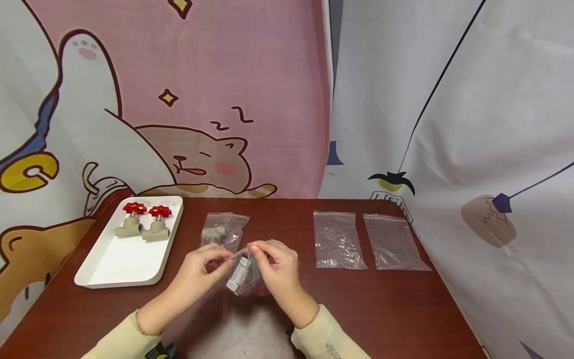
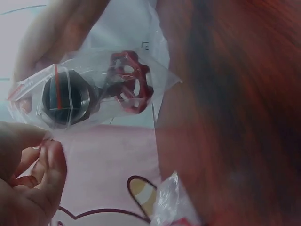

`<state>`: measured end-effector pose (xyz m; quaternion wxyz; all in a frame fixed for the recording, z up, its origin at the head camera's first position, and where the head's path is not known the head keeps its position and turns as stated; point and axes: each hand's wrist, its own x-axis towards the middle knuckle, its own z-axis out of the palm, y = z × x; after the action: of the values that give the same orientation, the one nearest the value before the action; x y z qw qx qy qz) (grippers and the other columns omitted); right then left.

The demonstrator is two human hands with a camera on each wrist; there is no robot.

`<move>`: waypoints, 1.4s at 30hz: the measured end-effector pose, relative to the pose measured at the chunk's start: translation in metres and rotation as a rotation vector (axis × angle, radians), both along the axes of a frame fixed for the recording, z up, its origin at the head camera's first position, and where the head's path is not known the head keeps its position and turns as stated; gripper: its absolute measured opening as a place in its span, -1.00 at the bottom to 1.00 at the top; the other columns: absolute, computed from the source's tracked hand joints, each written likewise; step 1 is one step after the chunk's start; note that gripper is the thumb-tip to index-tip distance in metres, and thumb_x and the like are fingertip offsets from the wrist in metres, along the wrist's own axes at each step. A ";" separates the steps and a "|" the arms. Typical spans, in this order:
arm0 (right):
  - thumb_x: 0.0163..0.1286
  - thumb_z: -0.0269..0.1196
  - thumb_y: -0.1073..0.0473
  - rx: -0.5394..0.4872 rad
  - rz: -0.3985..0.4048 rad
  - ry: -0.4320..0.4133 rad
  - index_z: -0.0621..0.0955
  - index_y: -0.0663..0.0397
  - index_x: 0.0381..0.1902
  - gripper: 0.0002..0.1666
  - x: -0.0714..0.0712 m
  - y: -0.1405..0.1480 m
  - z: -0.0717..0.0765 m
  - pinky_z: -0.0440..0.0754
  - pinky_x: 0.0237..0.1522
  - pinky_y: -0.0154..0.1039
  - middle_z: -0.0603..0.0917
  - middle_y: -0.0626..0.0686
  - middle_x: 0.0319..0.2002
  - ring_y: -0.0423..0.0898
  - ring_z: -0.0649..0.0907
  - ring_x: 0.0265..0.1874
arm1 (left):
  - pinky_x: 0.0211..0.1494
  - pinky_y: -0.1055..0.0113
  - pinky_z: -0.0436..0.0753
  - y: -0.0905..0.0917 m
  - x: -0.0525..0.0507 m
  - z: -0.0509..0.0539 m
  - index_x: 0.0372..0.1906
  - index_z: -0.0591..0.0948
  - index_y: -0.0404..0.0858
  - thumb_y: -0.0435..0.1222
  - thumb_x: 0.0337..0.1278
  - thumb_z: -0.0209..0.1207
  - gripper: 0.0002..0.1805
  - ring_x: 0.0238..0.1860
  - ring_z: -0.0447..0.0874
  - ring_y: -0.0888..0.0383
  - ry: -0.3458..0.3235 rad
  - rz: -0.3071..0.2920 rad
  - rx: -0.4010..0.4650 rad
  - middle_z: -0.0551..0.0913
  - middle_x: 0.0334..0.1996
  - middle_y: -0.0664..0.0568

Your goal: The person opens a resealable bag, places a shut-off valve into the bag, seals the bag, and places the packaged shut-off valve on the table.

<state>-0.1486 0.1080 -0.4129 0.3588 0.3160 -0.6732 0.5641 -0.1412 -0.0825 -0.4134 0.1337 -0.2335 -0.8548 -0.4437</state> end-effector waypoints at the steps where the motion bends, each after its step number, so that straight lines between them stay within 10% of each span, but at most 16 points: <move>1: 0.01 0.28 0.63 0.001 -0.005 0.000 0.68 0.34 -0.36 -0.76 0.000 0.000 -0.001 0.58 -0.41 -0.42 0.69 0.19 -0.53 -0.07 0.66 -0.51 | -0.42 0.50 0.55 0.000 0.001 0.000 -0.32 0.67 -0.09 -0.37 0.03 0.31 -0.88 -0.48 0.49 0.40 -0.005 0.010 -0.023 0.62 -0.44 0.23; 7: 0.06 0.28 0.58 -0.001 -0.023 -0.005 0.69 0.34 -0.35 -0.81 -0.001 0.001 -0.001 0.60 -0.38 -0.42 0.70 0.19 -0.50 -0.07 0.67 -0.49 | -0.42 0.48 0.53 0.000 0.005 -0.001 -0.28 0.51 -0.11 -0.36 0.03 0.30 -0.80 -0.51 0.48 0.39 -0.049 0.035 -0.172 0.61 -0.53 0.23; 16: 0.02 0.28 0.63 0.013 -0.032 -0.014 0.68 0.32 -0.36 -0.76 -0.002 0.005 -0.003 0.61 -0.32 -0.42 0.71 0.17 -0.51 -0.06 0.67 -0.49 | -0.59 0.48 0.41 -0.004 0.009 -0.001 -0.56 0.56 -0.11 -0.24 0.24 0.13 -0.76 -0.70 0.44 0.42 -0.296 -0.156 -0.244 0.49 -0.77 0.24; 30: 0.07 0.23 0.65 -0.065 -0.089 -0.117 0.65 0.44 -0.38 -0.83 0.001 0.013 0.004 0.55 -0.45 -0.50 0.67 0.26 -0.51 -0.28 0.61 -0.53 | -0.54 0.45 0.43 -0.013 0.000 0.018 -0.56 0.51 -0.17 -0.34 0.27 0.04 -0.75 -0.63 0.38 0.37 -0.267 -0.221 -0.021 0.40 -0.72 0.20; 42: 0.05 0.25 0.64 -0.021 -0.085 -0.151 0.67 0.42 -0.38 -0.82 -0.003 0.027 -0.002 0.53 -0.42 -0.50 0.67 0.25 -0.51 -0.30 0.58 -0.49 | -0.46 0.48 0.39 -0.019 -0.011 0.012 -0.60 0.49 0.00 -0.18 0.28 0.12 -0.71 -0.61 0.32 0.41 -0.119 -0.145 -0.198 0.37 -0.70 0.32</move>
<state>-0.1517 0.1348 -0.4145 0.3340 0.2397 -0.7052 0.5777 -0.1518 -0.1017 -0.4014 0.0267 -0.2802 -0.8817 -0.3786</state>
